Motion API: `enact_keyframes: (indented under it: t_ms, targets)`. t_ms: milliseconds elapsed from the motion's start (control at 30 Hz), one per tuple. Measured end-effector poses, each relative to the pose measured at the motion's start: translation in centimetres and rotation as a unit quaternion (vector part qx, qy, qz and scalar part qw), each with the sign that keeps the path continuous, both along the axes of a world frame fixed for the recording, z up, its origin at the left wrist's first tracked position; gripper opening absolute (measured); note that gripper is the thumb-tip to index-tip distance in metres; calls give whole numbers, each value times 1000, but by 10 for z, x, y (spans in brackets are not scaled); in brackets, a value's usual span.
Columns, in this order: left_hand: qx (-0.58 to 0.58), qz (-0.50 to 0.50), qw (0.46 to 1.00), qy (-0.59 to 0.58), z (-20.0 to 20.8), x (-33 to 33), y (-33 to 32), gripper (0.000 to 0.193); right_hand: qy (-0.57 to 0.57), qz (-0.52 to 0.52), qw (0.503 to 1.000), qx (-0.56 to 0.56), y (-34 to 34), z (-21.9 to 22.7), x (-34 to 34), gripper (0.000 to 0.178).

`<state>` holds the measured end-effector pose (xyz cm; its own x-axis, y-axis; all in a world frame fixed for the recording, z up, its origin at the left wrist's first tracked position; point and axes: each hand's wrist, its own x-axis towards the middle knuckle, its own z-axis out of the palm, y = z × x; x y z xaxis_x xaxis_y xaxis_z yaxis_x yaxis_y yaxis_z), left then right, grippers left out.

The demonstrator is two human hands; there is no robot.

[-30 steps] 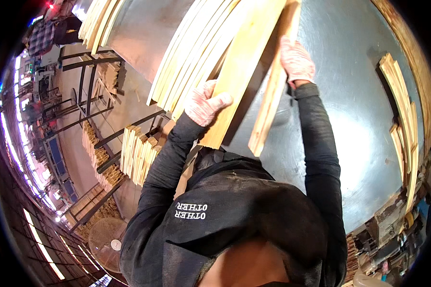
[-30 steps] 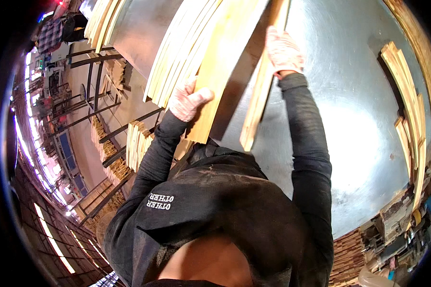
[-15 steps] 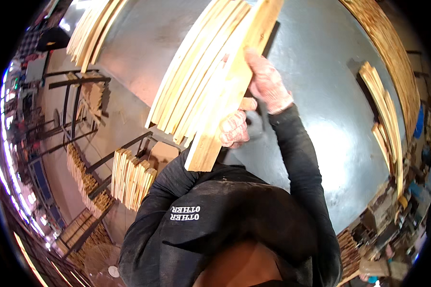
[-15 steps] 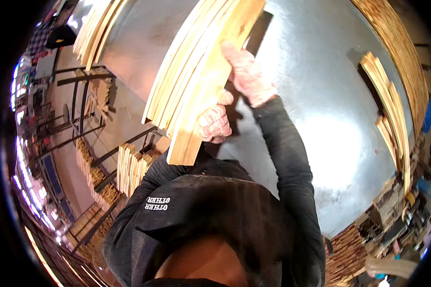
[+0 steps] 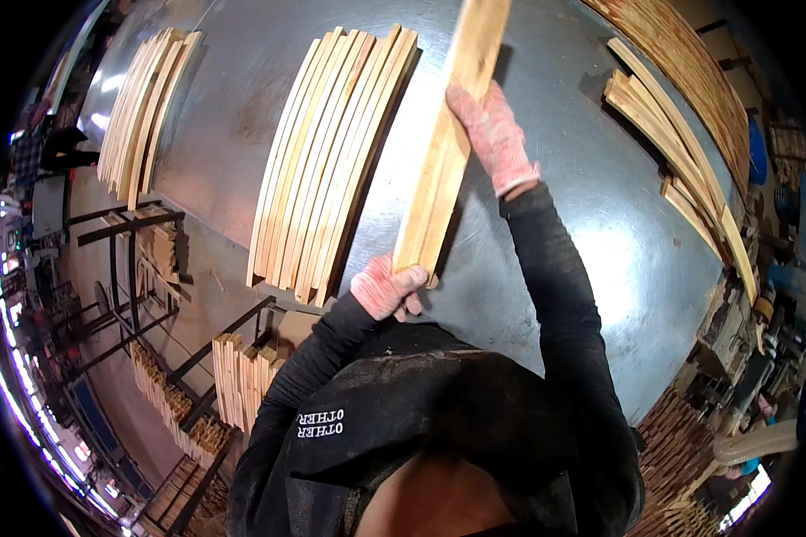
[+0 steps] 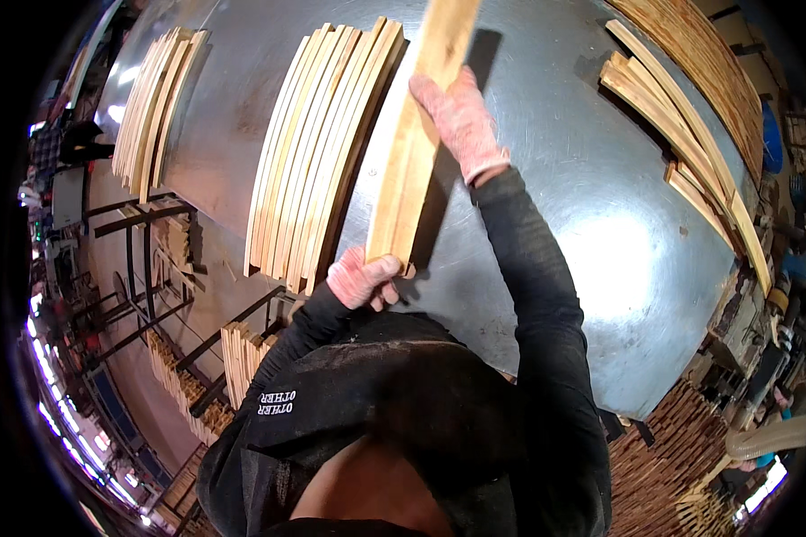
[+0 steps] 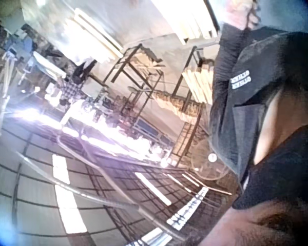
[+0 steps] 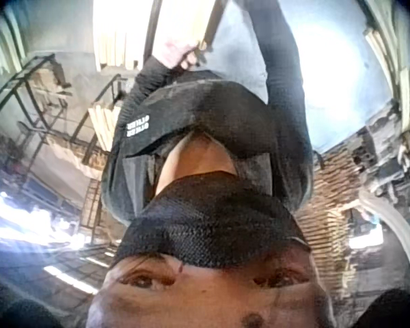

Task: The person sorts and stacks thin wooden planks on a large metal table. They pick up individual planks, inspect them, and arrange them into neat piles, occasionally moving stacks to different locations on the table.

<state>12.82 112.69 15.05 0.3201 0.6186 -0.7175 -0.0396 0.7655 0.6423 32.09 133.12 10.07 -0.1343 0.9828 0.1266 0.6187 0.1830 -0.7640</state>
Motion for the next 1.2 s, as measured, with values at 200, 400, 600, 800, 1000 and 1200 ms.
enact_keyframes:
  t_ms: [200,400,600,800,1000,1200]
  targets:
    - [52,-205,839,501,-31,-5,-51,47,78,16,984,-161,-78,-28,-55,104]
    - [448,-146,595,651,15,-30,-46,98,63,112,946,-299,-76,-62,-118,89]
    - [452,-275,430,732,-107,-68,-11,95,-124,95,987,29,-2,-22,118,88]
    - [366,-320,419,767,-119,-83,-14,88,-414,-190,887,-74,88,-2,382,93]
    - [282,-348,447,774,-115,-87,-18,90,-395,-93,884,-232,120,-10,421,81]
    - [280,-348,478,756,-114,-88,-12,96,-388,-154,867,-270,124,-16,397,73]
